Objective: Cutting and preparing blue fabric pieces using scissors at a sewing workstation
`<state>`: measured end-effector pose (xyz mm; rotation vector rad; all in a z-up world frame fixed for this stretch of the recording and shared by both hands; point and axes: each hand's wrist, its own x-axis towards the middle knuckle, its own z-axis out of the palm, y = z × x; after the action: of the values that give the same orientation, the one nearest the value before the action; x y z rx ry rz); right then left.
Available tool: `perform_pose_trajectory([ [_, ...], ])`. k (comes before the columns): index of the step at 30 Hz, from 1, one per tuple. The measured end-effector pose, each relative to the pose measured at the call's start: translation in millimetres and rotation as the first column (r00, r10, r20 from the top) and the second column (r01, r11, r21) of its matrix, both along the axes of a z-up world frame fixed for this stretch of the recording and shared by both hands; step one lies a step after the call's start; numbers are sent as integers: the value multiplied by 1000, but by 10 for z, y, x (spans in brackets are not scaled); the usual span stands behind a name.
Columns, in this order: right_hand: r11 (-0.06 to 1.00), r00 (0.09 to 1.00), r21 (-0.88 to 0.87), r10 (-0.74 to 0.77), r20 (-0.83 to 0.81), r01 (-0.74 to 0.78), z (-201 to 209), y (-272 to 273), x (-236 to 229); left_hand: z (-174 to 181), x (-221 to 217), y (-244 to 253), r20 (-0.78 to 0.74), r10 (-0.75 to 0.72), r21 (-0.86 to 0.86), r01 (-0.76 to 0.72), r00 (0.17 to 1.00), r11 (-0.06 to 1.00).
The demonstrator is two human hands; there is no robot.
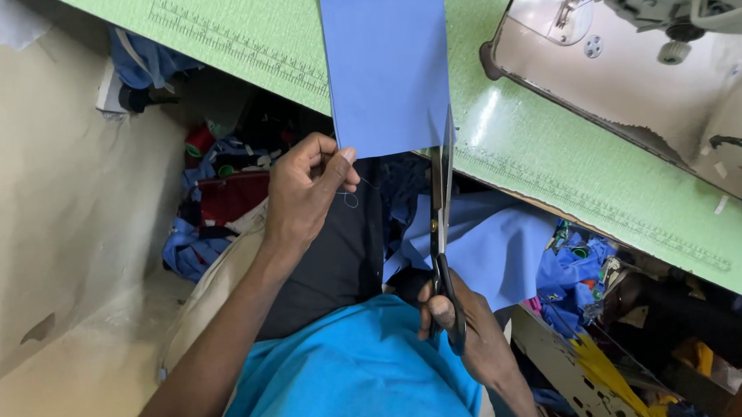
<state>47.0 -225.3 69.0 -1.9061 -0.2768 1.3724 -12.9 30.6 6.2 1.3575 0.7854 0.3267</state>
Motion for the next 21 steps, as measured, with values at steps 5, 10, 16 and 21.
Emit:
perform_pose_trajectory([
  [5,999,995,-26,37,95,-34,-21,58,26,159,21,21,77,93,428,-117,993,896],
  [10,991,991,-117,72,109,-59,-45,75,40,124,424,337,186,-40,812,-131,982,569],
  [16,995,984,-103,10,177,9,-61,173,17,158,913,457,-525,-135,804,541,841,245],
  [21,981,977,-144,-100,190,129,-51,131,-27,357,948,435,-715,-213,608,743,666,280],
])
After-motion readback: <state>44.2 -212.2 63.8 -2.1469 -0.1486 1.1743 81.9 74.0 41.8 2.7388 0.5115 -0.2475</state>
